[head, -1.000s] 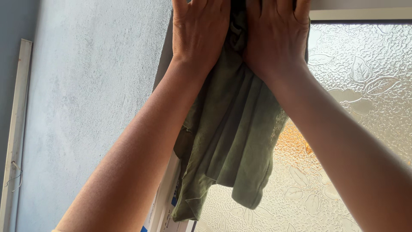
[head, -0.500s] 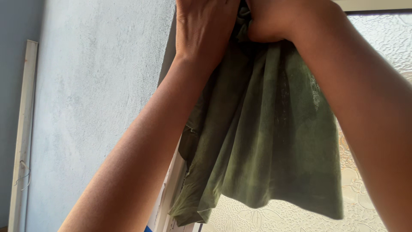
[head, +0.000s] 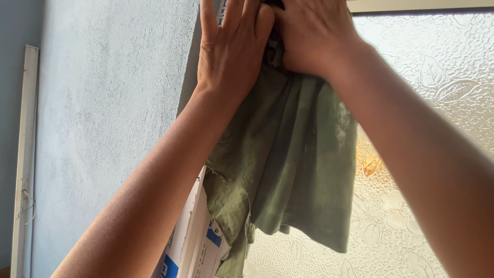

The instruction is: The person wipes a window frame and screen using a green cloth. They clean the lower frame, vertical edges, and the mesh screen, then move to the adjacent frosted glass pane and its frame, wiping each section methodically.

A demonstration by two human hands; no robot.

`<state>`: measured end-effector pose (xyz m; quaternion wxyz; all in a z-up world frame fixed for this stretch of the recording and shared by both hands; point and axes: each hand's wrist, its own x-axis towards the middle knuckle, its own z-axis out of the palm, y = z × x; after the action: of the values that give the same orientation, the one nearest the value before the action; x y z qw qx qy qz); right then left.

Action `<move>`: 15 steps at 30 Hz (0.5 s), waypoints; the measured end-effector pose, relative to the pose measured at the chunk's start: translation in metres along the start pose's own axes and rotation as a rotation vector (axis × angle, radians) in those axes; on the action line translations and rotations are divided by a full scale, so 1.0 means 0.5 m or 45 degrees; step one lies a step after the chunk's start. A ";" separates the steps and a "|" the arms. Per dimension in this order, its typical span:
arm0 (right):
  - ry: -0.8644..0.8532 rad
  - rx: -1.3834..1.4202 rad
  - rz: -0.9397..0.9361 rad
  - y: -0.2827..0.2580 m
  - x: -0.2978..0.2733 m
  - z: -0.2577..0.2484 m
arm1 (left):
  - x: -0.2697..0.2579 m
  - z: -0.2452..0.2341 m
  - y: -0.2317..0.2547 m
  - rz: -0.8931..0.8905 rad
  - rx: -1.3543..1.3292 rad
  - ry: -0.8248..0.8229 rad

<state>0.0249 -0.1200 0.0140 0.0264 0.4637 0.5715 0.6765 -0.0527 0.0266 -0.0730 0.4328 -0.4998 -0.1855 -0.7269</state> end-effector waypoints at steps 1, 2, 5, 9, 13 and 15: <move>0.053 0.010 0.038 -0.009 -0.008 0.006 | -0.004 -0.002 0.000 -0.007 -0.003 -0.017; 0.106 0.020 0.076 -0.017 -0.016 0.009 | -0.007 -0.003 0.001 -0.013 -0.006 -0.034; 0.495 -0.236 0.021 -0.036 -0.036 0.020 | -0.008 -0.001 -0.001 -0.034 -0.056 -0.058; 0.323 -0.136 0.091 -0.030 -0.041 0.045 | -0.017 0.003 -0.002 -0.032 -0.014 -0.002; 0.197 0.004 0.144 -0.021 -0.039 0.048 | -0.017 0.005 -0.001 -0.017 -0.036 -0.015; 0.251 -0.018 0.143 -0.027 -0.035 0.048 | -0.018 0.007 0.003 -0.014 -0.029 -0.021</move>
<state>0.0440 -0.1072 -0.0094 -0.0647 0.4259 0.5397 0.7233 -0.0482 0.0322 -0.0800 0.4215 -0.5095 -0.1836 -0.7273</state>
